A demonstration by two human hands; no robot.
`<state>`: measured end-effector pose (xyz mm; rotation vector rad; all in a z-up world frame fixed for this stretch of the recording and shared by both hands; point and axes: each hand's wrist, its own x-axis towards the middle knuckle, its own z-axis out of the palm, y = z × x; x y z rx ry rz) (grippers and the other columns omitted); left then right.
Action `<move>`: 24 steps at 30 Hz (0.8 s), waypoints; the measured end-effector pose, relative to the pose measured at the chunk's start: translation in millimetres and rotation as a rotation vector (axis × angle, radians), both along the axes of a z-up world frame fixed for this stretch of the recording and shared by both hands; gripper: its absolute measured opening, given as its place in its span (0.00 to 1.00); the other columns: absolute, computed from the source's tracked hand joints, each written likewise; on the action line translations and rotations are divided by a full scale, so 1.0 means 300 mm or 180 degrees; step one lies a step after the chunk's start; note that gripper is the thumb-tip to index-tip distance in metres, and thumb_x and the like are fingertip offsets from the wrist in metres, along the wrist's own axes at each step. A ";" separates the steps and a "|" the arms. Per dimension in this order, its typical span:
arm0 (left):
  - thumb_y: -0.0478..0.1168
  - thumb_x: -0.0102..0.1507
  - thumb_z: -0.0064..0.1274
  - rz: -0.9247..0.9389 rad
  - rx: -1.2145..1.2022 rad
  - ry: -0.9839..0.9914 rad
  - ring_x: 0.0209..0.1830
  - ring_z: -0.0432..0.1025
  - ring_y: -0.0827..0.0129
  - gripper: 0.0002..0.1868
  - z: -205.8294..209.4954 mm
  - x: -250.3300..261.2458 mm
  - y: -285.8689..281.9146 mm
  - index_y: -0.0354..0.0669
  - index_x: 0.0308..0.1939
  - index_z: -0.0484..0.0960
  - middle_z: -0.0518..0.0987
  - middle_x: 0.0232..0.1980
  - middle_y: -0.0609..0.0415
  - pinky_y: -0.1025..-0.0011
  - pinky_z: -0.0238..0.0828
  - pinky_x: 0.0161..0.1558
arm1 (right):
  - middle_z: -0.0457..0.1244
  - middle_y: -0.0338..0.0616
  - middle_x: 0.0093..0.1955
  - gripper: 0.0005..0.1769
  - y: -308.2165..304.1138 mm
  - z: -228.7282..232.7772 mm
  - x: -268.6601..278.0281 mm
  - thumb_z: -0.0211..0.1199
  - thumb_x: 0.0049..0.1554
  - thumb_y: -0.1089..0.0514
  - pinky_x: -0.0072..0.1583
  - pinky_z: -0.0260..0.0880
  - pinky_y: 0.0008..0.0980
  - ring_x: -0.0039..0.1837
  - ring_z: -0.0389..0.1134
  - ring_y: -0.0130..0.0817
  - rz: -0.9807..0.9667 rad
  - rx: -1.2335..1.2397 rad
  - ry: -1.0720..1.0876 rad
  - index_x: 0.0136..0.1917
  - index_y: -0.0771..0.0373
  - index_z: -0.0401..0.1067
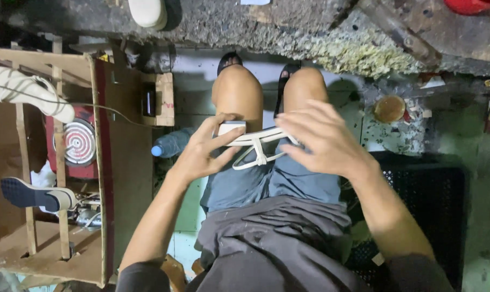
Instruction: Assembling sandal straps onto a sole using a hammer to secure the components
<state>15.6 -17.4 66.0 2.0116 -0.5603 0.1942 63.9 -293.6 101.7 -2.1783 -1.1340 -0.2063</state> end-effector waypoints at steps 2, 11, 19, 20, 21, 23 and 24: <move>0.36 0.57 0.66 0.0077 0.0042 -0.0192 0.57 0.73 0.43 0.21 -0.053 0.002 -0.032 0.43 0.55 0.84 0.76 0.59 0.39 0.50 0.68 0.62 | 0.67 0.48 0.57 0.20 0.061 -0.078 0.003 0.66 0.57 0.53 0.67 0.63 0.50 0.57 0.69 0.45 0.0157 -0.0139 -0.0340 0.61 0.62 0.73; 0.42 0.57 0.67 0.0415 -0.0373 -0.0396 0.52 0.74 0.52 0.14 -0.124 -0.023 -0.065 0.45 0.46 0.88 0.80 0.51 0.46 0.53 0.59 0.71 | 0.67 0.49 0.49 0.16 0.096 -0.079 0.035 0.59 0.61 0.54 0.51 0.72 0.43 0.51 0.70 0.48 0.0689 -0.0131 0.0262 0.58 0.64 0.71; 0.41 0.59 0.64 0.0209 -0.0235 -0.0171 0.54 0.73 0.50 0.14 -0.076 -0.028 -0.046 0.45 0.48 0.87 0.79 0.52 0.45 0.52 0.60 0.70 | 0.71 0.46 0.48 0.17 0.134 -0.040 0.008 0.65 0.56 0.47 0.49 0.71 0.44 0.51 0.72 0.45 0.0328 -0.0213 0.0905 0.53 0.60 0.76; 0.41 0.60 0.62 0.0084 -0.0162 -0.0046 0.55 0.73 0.49 0.14 -0.064 -0.027 -0.039 0.45 0.50 0.85 0.78 0.53 0.45 0.51 0.58 0.71 | 0.71 0.43 0.46 0.15 0.137 -0.067 0.003 0.66 0.55 0.48 0.49 0.72 0.42 0.50 0.72 0.43 0.0216 -0.0244 0.0805 0.51 0.58 0.77; 0.42 0.62 0.60 -0.0041 -0.0090 0.0080 0.57 0.73 0.48 0.15 -0.052 -0.025 -0.032 0.45 0.52 0.84 0.78 0.54 0.44 0.50 0.57 0.71 | 0.71 0.40 0.45 0.13 0.139 -0.093 -0.001 0.66 0.54 0.48 0.48 0.72 0.40 0.50 0.72 0.40 0.0103 -0.0274 0.0704 0.49 0.56 0.77; 0.42 0.62 0.60 -0.0086 -0.0053 0.0066 0.56 0.73 0.46 0.14 -0.053 -0.027 -0.027 0.44 0.51 0.84 0.77 0.54 0.42 0.50 0.57 0.71 | 0.71 0.40 0.45 0.13 0.145 -0.096 -0.010 0.66 0.53 0.48 0.48 0.72 0.39 0.49 0.72 0.40 0.0123 -0.0276 0.0694 0.49 0.56 0.78; 0.42 0.62 0.59 -0.0159 -0.0021 0.0047 0.56 0.72 0.45 0.14 -0.055 -0.025 -0.025 0.43 0.50 0.84 0.77 0.54 0.41 0.49 0.57 0.71 | 0.71 0.40 0.45 0.13 0.146 -0.098 -0.015 0.66 0.52 0.48 0.48 0.72 0.39 0.49 0.72 0.39 0.0115 -0.0280 0.0680 0.49 0.55 0.78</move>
